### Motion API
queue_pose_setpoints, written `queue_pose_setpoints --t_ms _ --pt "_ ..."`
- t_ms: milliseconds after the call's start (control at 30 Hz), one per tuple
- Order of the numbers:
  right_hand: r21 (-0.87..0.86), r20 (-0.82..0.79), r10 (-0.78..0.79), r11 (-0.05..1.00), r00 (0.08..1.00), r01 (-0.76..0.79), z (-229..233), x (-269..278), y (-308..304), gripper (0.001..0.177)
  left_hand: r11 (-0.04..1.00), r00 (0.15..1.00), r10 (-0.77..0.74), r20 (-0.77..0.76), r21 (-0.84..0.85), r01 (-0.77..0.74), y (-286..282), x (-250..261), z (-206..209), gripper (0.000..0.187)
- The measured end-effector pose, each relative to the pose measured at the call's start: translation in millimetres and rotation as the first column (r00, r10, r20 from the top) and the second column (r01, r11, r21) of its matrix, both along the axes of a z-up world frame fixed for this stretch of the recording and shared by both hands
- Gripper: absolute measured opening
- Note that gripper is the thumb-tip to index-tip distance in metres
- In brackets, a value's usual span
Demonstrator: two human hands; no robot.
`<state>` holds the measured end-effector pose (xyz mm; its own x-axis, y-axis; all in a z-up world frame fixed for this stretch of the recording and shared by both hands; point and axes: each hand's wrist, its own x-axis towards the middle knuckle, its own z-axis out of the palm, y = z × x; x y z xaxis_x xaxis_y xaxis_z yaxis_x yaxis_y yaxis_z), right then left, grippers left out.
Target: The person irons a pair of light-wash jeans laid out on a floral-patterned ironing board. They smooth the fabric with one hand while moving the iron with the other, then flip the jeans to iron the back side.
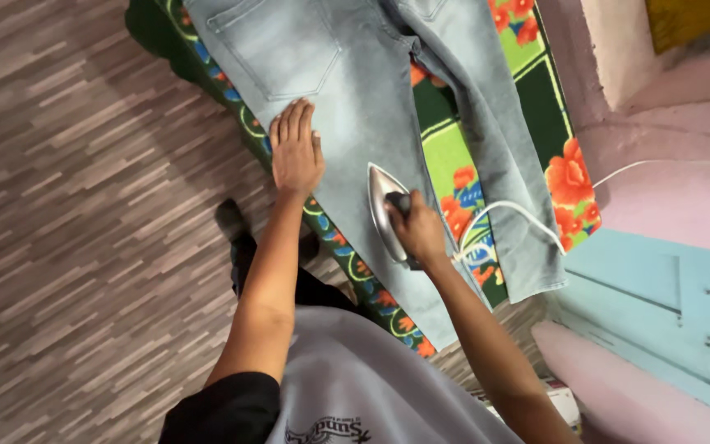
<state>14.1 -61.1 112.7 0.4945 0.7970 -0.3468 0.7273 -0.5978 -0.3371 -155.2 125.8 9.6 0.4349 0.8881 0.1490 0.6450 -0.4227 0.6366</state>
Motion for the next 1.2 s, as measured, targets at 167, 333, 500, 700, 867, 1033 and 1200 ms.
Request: queue_pose_setpoints --t_ms 167,333,500,700,867,1033,1200 --pt "0.017 0.019 0.025 1.000 1.000 -0.025 -12.2 -1.3 9.8 0.050 0.997 0.986 -0.006 0.164 -0.076 0.019 4.0 -11.3 -0.4 0.051" --pt "0.160 0.062 0.176 0.970 0.982 -0.184 -45.3 -10.4 119.1 0.054 0.957 0.945 0.098 0.313 -0.289 -0.003 2.8 -49.5 6.5 0.068" --pt "0.137 0.064 0.203 0.968 0.977 -0.210 -45.3 -30.4 148.7 0.054 0.975 0.869 0.211 0.447 -0.163 -0.153 0.7 -61.9 8.4 0.071" --pt "0.020 -0.033 0.312 0.950 0.949 -0.312 -17.2 -34.2 29.2 0.047 0.964 0.931 0.170 0.323 -0.250 -0.089 16.5 -65.3 -11.1 0.071" --pt "-0.048 -0.031 0.261 0.964 0.965 -0.262 3.3 -21.2 -25.2 0.051 0.896 0.892 0.262 0.370 -0.436 -0.083 30.0 -66.5 -28.0 0.083" --pt "0.043 -0.020 0.298 0.954 0.954 -0.297 -8.3 -42.4 32.6 0.048 0.798 0.903 0.304 0.303 -0.598 -0.068 46.3 -72.2 -39.4 0.085" --pt "0.085 0.029 0.281 0.955 0.959 -0.283 -22.8 -78.9 137.1 0.047 0.945 0.976 0.083 0.203 -0.327 -0.012 67.1 -89.5 -55.8 0.082"
